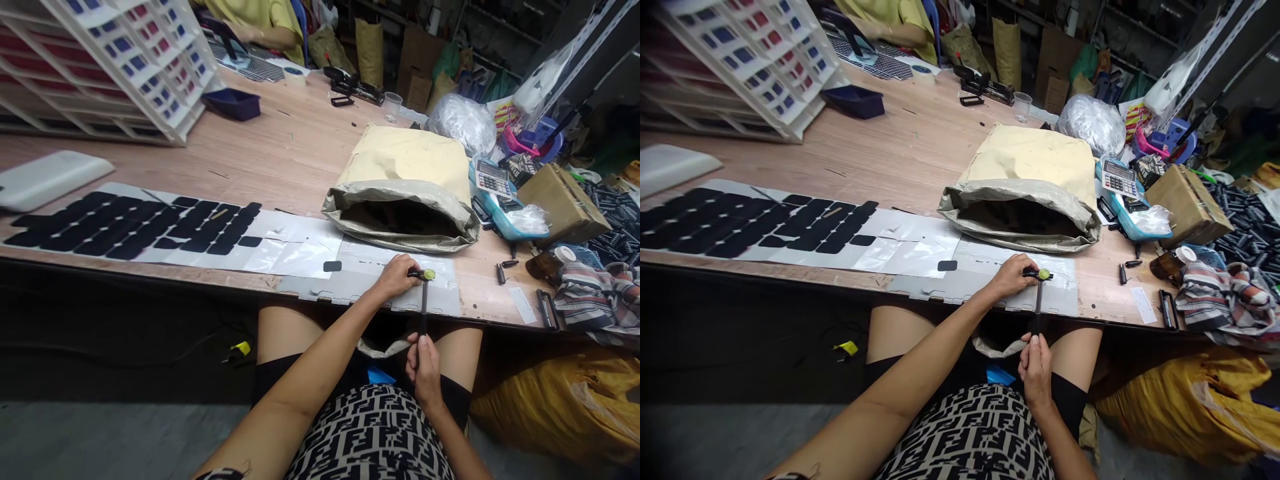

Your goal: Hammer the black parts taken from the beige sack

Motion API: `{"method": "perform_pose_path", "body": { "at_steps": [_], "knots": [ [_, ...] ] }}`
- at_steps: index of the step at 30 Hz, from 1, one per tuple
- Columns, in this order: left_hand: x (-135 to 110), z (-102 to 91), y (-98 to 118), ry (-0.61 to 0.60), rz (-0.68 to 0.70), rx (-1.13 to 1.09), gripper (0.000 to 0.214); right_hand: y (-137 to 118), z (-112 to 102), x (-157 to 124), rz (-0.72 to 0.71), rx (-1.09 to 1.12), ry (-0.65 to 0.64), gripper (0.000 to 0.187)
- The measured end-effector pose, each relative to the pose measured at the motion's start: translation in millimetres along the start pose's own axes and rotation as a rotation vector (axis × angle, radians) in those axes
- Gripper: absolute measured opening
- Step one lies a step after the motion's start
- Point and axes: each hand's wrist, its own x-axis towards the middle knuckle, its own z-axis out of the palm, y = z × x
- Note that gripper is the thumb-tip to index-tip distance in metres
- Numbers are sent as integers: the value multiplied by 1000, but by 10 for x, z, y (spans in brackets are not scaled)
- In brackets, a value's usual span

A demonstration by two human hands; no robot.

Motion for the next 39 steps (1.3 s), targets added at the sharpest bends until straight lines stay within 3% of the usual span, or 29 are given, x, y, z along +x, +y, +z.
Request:
{"method": "perform_pose_path", "body": {
  "at_steps": [7,12,16,19,21,23,26,28,30,32,35,37,39],
  "knots": [
    [-23,20,-7,17,21,39,13,120,-79,78,-29,146,186,46],
    [-55,-63,64,28,79,-42,16,171,-70,116,-27,213,183,47],
    [-475,-141,181,67,184,-222,28,192,-76,129,-19,211,188,49],
    [-997,-102,188,-45,194,-263,33,205,-86,137,-33,182,182,48],
    [-1309,-25,129,-165,128,-213,34,213,-85,143,-41,177,179,49],
    [-1522,79,25,-251,-33,-131,36,222,-79,148,-39,191,172,48],
    [-1641,231,-165,-331,-316,29,36,241,-74,157,-44,206,168,47],
    [-1631,287,-249,-403,-402,128,33,261,-81,164,-52,206,168,46],
    [-1585,271,-242,-481,-382,151,31,284,-96,172,-54,207,169,45],
    [-1502,163,-125,-555,-264,67,29,304,-116,178,-57,198,165,46],
    [-1228,-150,164,-591,-21,-158,27,324,-142,185,-74,164,160,47],
    [-896,-392,314,-487,72,-262,29,332,-149,191,-85,143,162,47],
    [-457,-594,348,-204,77,-236,30,340,-147,200,-90,130,164,48]
  ]
}}
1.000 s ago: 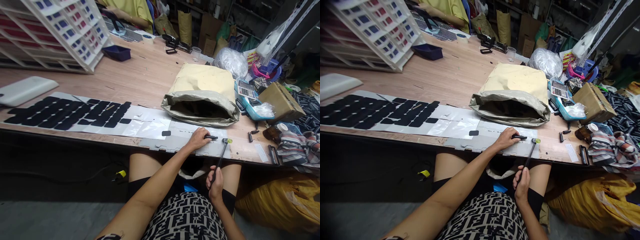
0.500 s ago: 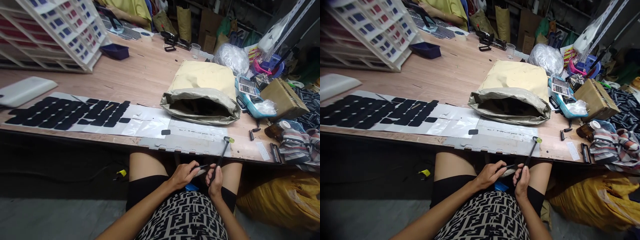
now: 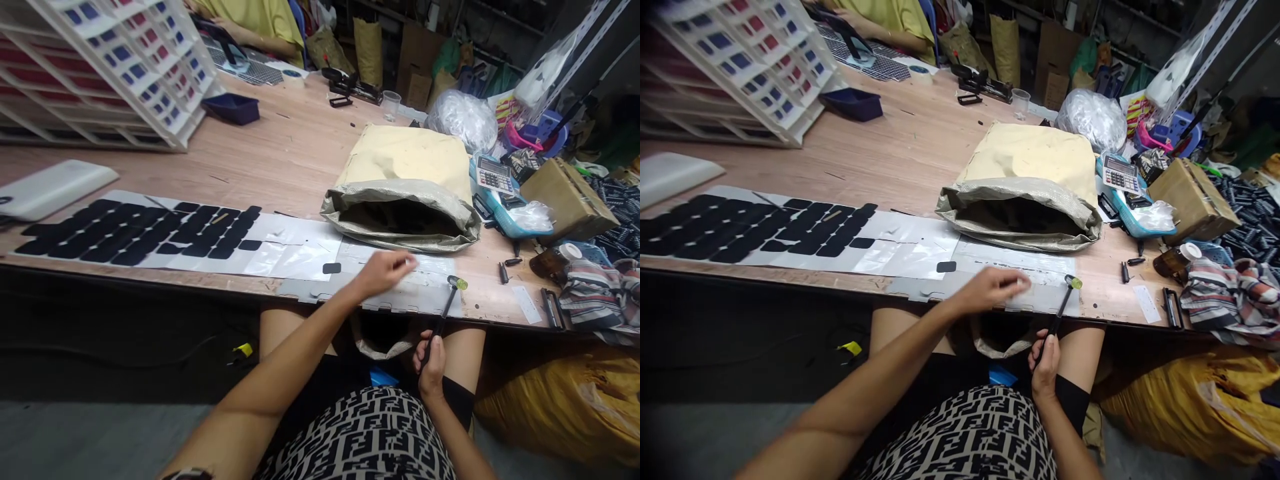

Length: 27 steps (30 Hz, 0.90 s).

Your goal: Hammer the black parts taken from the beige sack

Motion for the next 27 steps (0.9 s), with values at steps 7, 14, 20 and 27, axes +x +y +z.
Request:
{"method": "perform_pose_path", "body": {
  "at_steps": [7,14,20,27],
  "knots": [
    [1206,-515,-501,313,-380,478,36,42,22,30,-23,15,1,50],
    [1204,-420,-706,303,-467,538,38,30,5,32,-19,-3,2,51],
    [709,-81,-543,536,119,493,22,12,34,27,-23,-4,4,51],
    [325,380,-588,213,122,432,18,-28,22,-2,4,-4,-1,51]
  ]
}}
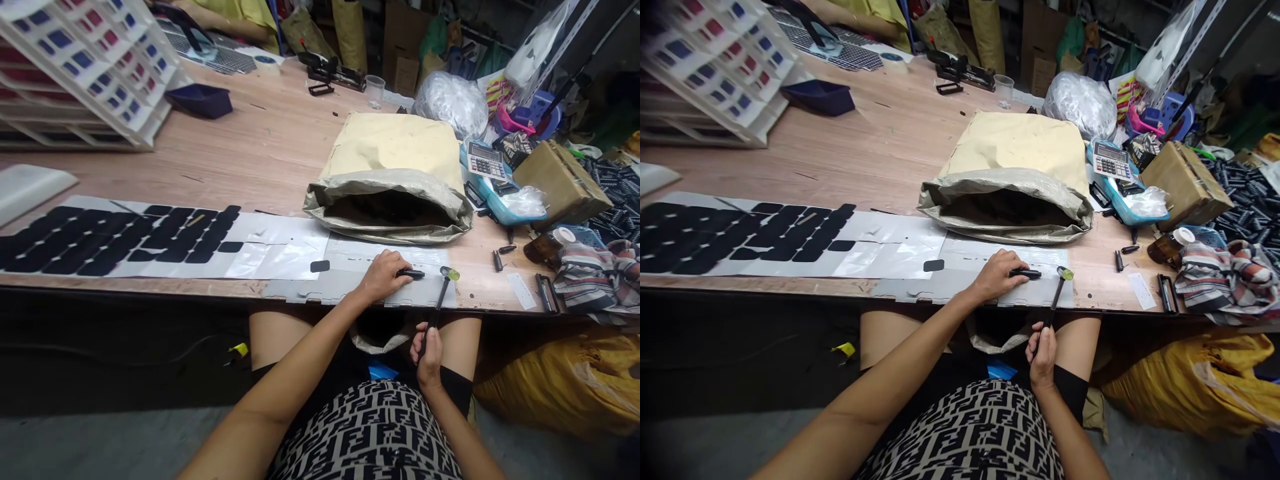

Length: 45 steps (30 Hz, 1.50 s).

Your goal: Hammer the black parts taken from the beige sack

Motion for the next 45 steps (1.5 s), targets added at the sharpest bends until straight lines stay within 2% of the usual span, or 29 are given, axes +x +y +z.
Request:
{"method": "perform_pose_path", "body": {
  "at_steps": [5,9,14,18,28,32,37,45],
  "knots": [
    [28,-23,-62,-45,-74,-69,28,-76,-23,-52,11,-45,3,47],
    [49,-42,-49,-51,-106,-90,22,-179,-39,-113,7,-172,33,42],
    [45,-44,-11,-33,-123,-90,17,-341,-37,-205,51,-211,-45,43],
    [49,-51,-4,-37,-128,-87,16,-426,13,-240,21,-240,-82,44],
    [76,-47,-8,-41,-139,-104,16,-418,87,-235,63,-218,-74,46],
    [75,-59,6,-26,-145,-117,17,-426,101,-257,25,-242,-103,43],
    [77,-42,-2,-15,-141,-116,14,-397,107,-265,43,-270,-158,45],
    [81,-44,-28,-33,-141,-119,16,-337,41,-210,30,-149,40,47]
  ]
}}
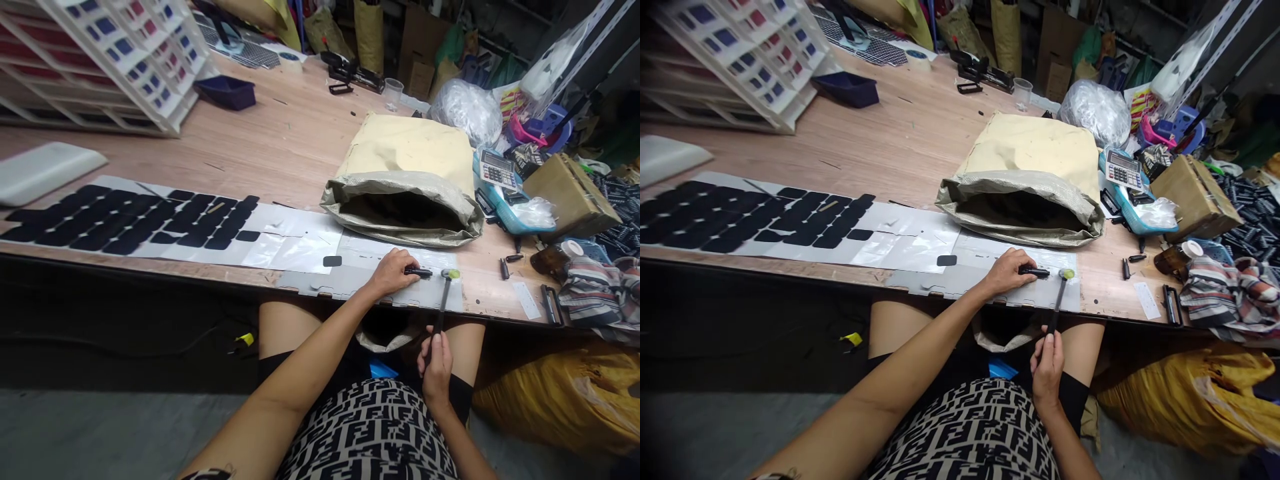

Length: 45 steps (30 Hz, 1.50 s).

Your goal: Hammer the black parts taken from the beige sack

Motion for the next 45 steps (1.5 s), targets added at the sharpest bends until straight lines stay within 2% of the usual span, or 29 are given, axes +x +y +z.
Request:
{"method": "perform_pose_path", "body": {
  "at_steps": [3,6,9,12,15,19,22,25,27,28,31,33,34,36,38,40,42,45],
  "knots": [
    [3,-28,9,3,50,-23,14,44,-13,38,-5,79,47,44],
    [-18,-96,57,3,158,-164,14,79,0,64,2,141,41,42],
    [-145,-170,148,51,251,-250,19,115,16,82,10,177,31,43],
    [-455,-166,219,96,351,-163,22,159,7,97,10,191,19,42],
    [-894,-42,180,94,402,-14,20,199,-15,107,1,191,4,41],
    [-1380,193,4,30,361,143,17,225,-23,114,2,194,0,41],
    [-1495,265,-46,-45,306,183,22,229,-16,118,3,202,4,42],
    [-1327,162,35,-87,422,181,23,225,-16,121,-2,195,3,42],
    [-1030,9,108,-36,488,182,21,226,-21,124,-7,190,0,42],
    [-826,-84,130,13,472,183,21,229,-24,125,-8,189,-1,43],
    [-71,-378,92,194,230,218,28,244,-34,130,-7,190,4,43],
    [428,-549,-15,247,47,279,29,253,-42,133,-5,192,3,42],
    [639,-616,-79,241,-57,346,31,256,-47,134,-5,192,0,42],
    [950,-702,-205,126,-272,414,42,258,-56,135,-6,188,-4,41],
    [1106,-727,-303,-35,-403,422,54,262,-62,136,-9,180,-3,42],
    [1140,-717,-360,-130,-443,403,59,271,-65,139,-14,175,-3,43],
    [1093,-694,-380,-117,-435,392,55,286,-69,142,-19,175,-7,42],
    [933,-652,-344,45,-288,402,39,308,-78,145,-22,175,-16,41]
  ]
}}
